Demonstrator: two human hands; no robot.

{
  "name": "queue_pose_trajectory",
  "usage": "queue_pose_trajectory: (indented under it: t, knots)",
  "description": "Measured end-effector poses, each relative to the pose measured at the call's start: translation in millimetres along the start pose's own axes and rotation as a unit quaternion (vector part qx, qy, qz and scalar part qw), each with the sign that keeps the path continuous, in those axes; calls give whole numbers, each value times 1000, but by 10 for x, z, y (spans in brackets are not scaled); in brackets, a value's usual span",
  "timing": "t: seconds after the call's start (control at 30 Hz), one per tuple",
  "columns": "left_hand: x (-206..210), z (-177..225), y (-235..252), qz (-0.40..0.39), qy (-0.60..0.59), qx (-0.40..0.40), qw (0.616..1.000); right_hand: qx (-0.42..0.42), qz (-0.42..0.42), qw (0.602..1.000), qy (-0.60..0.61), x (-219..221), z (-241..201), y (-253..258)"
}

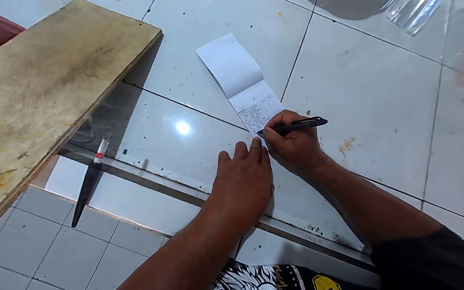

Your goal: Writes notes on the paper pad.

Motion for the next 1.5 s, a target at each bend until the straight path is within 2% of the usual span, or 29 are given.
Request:
queue_pose_trajectory:
  t: [0.3,0.57,0.7,1.2,1.5]
  knots:
    - [4,4,-2,-2,2,1,1000,13,2,1000,-24,-3,15,6]
    - [1,8,-7,0,2,7,1000,-20,68,997,17,-273,6,49]
    - [6,5,-5,-9,1,4,1000,-5,38,999,28,-183,78,16]
    - [10,10,-1,-3,3,4,1000,18,12,1000,-3,-103,86,24]
    - [15,6,0,-13,4,1,1000,10,25,1000,0,-142,80,35]
Point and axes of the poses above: each hand's wrist, its own y-axis towards the middle knuckle, its own x-axis out of the palm, z = x × y, the point moved 10 cm from there along y, towards the middle knuckle, and after that the axes turned 4 degrees about x, right-handed, at the moved point
